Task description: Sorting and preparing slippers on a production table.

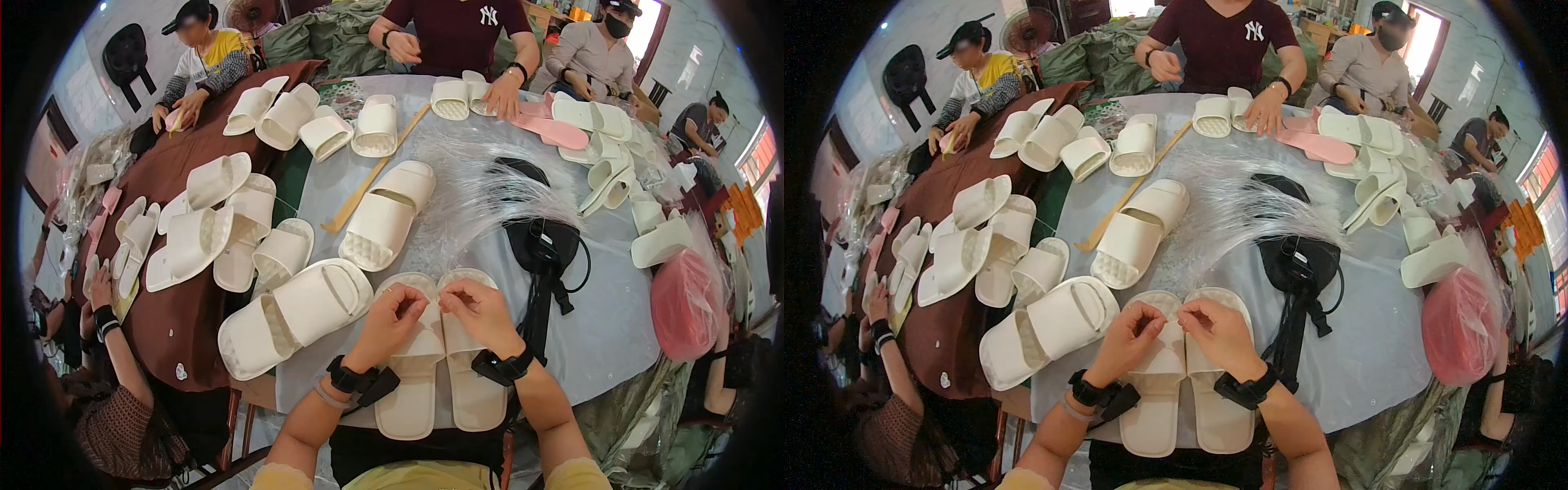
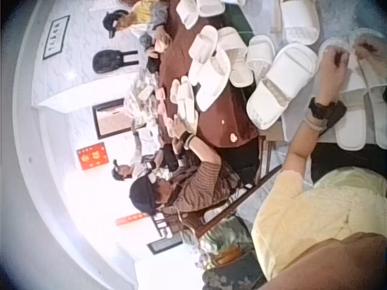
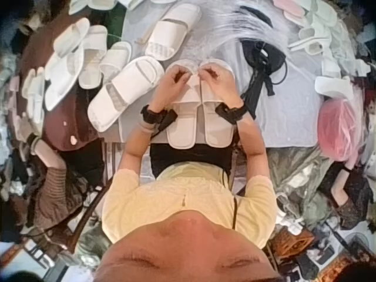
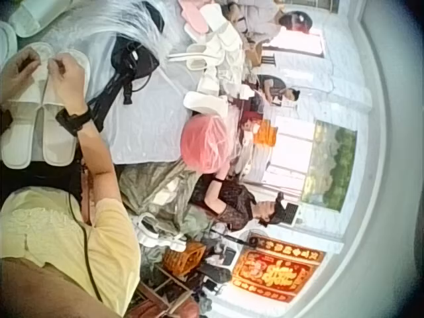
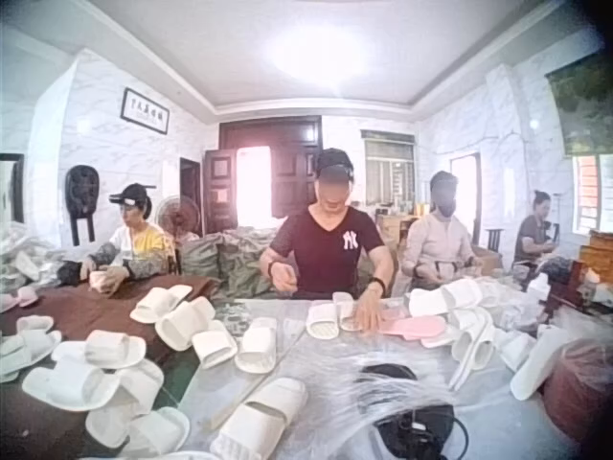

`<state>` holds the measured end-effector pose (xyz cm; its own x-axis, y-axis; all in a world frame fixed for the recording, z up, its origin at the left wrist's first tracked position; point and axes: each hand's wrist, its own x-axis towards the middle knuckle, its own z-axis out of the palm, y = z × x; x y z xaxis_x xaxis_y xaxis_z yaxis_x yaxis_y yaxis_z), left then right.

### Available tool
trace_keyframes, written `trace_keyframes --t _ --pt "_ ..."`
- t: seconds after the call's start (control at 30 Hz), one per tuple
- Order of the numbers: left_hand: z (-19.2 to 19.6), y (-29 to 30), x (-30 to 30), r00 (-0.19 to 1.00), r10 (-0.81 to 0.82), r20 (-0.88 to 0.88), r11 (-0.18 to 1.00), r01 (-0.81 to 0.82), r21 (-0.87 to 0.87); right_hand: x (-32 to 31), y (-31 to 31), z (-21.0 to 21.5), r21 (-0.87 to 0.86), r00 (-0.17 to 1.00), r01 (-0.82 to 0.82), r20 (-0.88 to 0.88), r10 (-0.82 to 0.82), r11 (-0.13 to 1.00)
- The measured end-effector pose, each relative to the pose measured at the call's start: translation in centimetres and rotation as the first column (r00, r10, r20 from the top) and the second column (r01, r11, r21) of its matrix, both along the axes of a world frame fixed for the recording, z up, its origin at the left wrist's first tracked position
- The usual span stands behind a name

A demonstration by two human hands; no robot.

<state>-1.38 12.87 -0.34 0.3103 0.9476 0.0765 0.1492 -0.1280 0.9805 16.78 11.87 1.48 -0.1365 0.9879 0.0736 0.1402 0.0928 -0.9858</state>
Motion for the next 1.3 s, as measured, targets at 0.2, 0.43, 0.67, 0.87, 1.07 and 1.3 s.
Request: trace_keyframes --t 0.2,0.43,0.67,0.87,1.07,1.3 --pt "0.4 -0.2 -0.1 0.999 0.008 -0.052 1.000 -0.007 0.021 -0.1 -0.1 0.8 0.038 0.986 -0.055 0.158 0.048 0.998" --pt "0.3 -0.1 0.0 0.999 0.005 -0.035 0.999 -0.003 0.044 -0.1 0.0 -0.1 -0.009 1.000 0.020 -0.020 -0.021 1.000" --pt "0.4 -0.1 0.0 0.999 0.006 -0.053 1.000 -0.005 0.023 0.0 -0.1 1.2 0.054 0.977 -0.042 0.211 0.030 0.998" --pt "0.5 -0.1 0.0 0.998 -0.003 -0.062 0.999 0.006 0.037 0.1 0.0 0.8 0.118 0.967 -0.063 0.251 0.032 0.991" --pt "0.2 -0.1 0.1 1.000 0.028 0.007 0.998 -0.029 0.047 0.4 0.2 0.5 0.010 0.998 0.024 0.061 -0.024 1.000" --pt "0.4 -0.2 0.0 0.998 0.007 -0.057 0.999 -0.005 0.043 0.2 0.0 1.3 0.040 0.981 -0.060 0.186 0.051 0.997"
